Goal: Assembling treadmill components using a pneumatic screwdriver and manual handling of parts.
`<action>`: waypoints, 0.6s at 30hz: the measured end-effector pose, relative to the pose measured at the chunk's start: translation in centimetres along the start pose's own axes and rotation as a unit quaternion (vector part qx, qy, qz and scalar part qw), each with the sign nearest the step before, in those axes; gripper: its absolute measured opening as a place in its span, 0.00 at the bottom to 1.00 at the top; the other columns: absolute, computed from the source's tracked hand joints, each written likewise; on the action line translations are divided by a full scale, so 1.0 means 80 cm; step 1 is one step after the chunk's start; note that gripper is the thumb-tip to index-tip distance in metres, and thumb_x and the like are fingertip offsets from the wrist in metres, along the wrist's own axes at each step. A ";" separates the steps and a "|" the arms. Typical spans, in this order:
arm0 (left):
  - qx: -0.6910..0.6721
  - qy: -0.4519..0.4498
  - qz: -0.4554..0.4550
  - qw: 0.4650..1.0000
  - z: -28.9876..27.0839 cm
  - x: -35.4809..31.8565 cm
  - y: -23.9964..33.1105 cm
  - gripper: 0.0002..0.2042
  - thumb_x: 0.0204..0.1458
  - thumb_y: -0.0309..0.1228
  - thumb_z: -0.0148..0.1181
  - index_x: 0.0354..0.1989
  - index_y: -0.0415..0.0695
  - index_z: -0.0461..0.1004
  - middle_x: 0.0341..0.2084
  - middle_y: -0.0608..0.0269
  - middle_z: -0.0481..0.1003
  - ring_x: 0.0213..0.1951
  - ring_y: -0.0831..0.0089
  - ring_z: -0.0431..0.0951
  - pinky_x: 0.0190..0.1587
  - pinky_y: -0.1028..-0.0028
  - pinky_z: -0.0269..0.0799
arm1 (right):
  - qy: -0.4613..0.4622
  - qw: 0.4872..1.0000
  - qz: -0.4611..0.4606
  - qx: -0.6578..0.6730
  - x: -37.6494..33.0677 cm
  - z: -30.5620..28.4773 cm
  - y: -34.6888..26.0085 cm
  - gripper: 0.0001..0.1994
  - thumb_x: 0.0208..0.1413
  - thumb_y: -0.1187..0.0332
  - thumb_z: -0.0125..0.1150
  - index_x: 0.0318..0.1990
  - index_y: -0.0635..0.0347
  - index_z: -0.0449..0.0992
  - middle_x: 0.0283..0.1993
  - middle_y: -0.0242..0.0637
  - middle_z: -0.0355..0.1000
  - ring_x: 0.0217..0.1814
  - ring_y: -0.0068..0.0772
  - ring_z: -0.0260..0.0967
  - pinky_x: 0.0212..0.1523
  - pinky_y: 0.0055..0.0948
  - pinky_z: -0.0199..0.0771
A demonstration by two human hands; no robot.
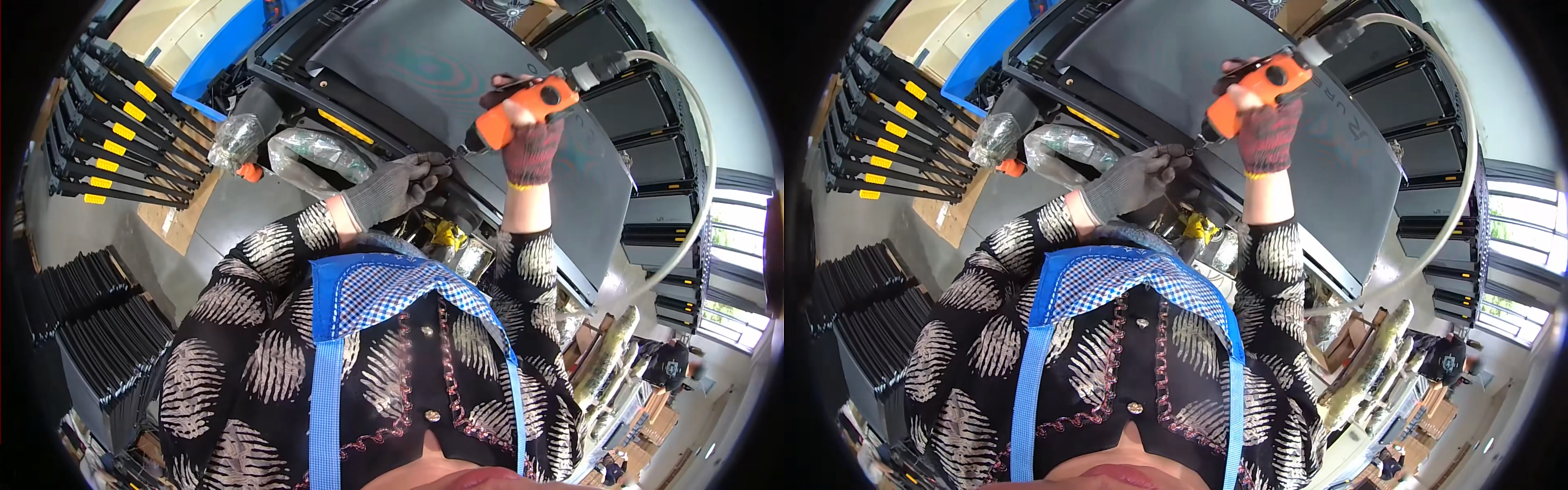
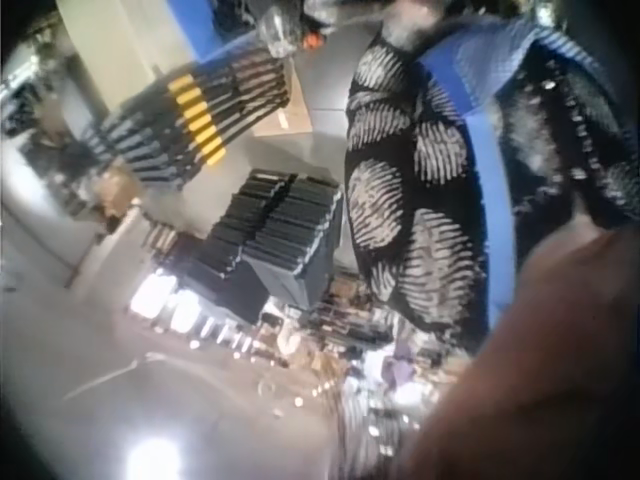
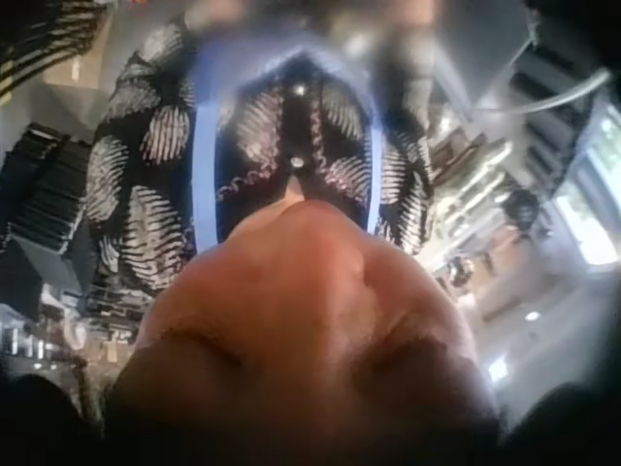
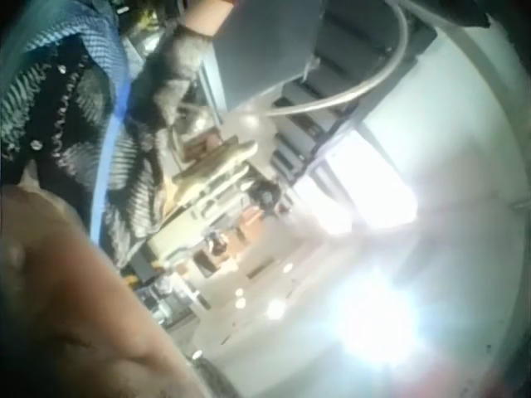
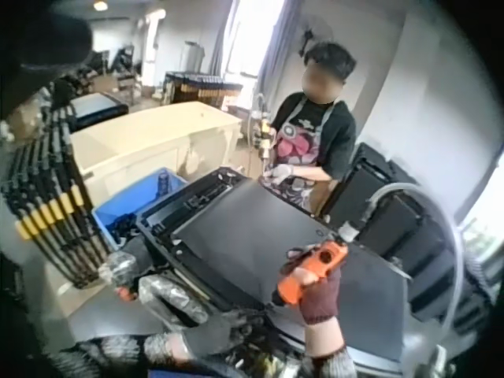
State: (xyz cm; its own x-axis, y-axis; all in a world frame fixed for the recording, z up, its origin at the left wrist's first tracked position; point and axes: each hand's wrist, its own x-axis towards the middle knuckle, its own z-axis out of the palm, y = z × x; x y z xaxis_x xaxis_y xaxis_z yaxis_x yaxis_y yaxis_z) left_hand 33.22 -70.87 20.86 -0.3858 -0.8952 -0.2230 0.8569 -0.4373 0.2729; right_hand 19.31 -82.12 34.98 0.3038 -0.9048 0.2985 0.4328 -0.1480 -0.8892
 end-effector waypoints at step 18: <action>-0.011 0.149 -0.021 0.989 -0.044 -0.074 0.023 0.10 0.61 0.28 0.45 0.49 0.42 0.67 0.36 0.65 0.72 0.31 0.82 0.70 0.32 0.86 0.66 | -0.019 0.980 -0.068 -0.185 -0.032 0.010 0.029 0.18 0.40 0.83 0.56 0.42 0.61 0.63 0.40 0.44 0.72 0.43 0.36 0.72 0.43 0.36 0.76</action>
State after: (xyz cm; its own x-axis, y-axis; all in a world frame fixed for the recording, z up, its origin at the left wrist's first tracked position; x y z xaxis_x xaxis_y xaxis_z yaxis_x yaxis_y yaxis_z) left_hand 38.29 -66.08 19.35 -0.3071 -0.8094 -0.5005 0.8506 -0.4693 0.2370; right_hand 20.18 -79.87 32.44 0.2999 -0.8519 0.4294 0.1353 -0.4075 -0.9031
